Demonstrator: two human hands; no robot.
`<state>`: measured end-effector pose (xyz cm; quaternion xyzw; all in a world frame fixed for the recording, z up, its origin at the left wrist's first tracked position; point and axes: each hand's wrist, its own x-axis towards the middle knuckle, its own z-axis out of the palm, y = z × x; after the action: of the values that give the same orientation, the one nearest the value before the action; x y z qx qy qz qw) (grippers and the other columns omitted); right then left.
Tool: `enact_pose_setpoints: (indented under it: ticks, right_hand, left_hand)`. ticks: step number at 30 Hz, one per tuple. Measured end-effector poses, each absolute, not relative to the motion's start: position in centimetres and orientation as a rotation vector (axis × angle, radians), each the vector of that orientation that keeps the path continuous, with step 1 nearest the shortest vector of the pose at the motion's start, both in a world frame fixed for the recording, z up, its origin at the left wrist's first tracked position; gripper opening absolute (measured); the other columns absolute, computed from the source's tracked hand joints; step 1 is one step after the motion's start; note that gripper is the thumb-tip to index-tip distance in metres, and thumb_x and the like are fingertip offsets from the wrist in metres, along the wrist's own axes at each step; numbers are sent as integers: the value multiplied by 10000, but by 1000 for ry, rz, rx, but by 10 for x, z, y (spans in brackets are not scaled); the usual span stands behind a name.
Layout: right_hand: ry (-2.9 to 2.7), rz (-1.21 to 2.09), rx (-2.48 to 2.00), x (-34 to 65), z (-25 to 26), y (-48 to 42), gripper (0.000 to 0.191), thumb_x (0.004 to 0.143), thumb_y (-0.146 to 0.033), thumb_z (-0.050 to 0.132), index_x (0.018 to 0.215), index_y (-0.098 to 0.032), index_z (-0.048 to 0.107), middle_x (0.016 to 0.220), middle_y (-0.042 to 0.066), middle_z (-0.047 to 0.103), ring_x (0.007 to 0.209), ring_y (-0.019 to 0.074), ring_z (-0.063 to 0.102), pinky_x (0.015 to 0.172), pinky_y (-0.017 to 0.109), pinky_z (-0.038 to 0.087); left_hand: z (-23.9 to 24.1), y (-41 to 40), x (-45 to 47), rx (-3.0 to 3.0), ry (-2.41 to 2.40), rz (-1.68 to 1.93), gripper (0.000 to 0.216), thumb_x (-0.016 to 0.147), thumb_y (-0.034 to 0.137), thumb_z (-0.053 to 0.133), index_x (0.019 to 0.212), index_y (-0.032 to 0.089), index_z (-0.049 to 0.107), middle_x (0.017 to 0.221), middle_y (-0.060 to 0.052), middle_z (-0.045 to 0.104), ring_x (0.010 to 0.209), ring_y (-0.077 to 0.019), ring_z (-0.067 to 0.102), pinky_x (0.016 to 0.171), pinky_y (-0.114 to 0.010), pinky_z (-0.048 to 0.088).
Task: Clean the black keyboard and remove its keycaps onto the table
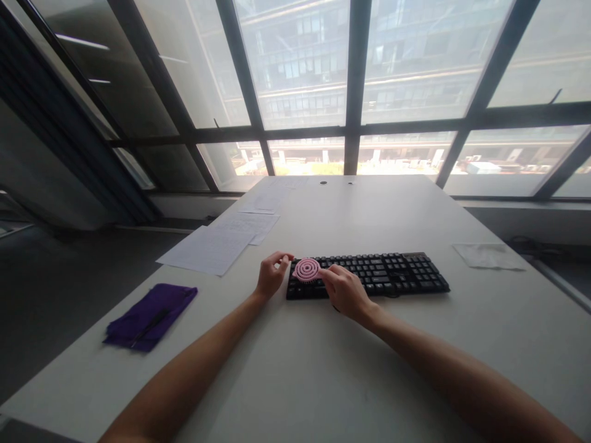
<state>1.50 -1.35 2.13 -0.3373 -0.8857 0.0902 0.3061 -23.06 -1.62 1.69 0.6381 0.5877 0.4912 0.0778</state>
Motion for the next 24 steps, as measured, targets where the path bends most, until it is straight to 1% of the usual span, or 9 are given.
enact_pose_setpoints:
  ticks: [6, 14, 20, 24]
  right_hand:
    - [-2386, 265, -710, 13, 20, -16, 271, 985, -175, 478, 1182, -238, 653, 909, 44, 630, 842, 148, 563, 739, 237, 398]
    - [-2352, 212, -873, 16, 22, -12, 254, 984, -171, 469, 1140, -223, 662, 915, 51, 631, 849, 156, 563, 747, 245, 400]
    - [-2395, 237, -728, 14, 21, -15, 258, 984, -185, 471, 1149, -234, 663, 912, 46, 634, 851, 155, 565, 760, 247, 403]
    - [-2370, 219, -769, 14, 21, -14, 261, 982, -171, 464, 1134, -228, 668, 899, 45, 632, 833, 153, 561, 751, 247, 398]
  left_hand:
    - [18, -16, -231, 1905, 1745, 1456, 277, 922, 295, 488, 843, 179, 727, 883, -48, 752, 854, -201, 688, 770, -322, 520]
    - [17, -16, -231, 1898, 1753, 1468, 273, 916, 301, 495, 838, 179, 727, 863, -45, 754, 837, -200, 693, 738, -311, 522]
    - [19, -16, -229, 1894, 1737, 1470, 270, 917, 294, 497, 828, 181, 726, 868, -45, 751, 841, -198, 688, 750, -310, 512]
    - [20, -18, -229, 1901, 1647, 1454, 272, 918, 295, 491, 828, 180, 721, 848, -44, 742, 828, -197, 680, 760, -320, 514]
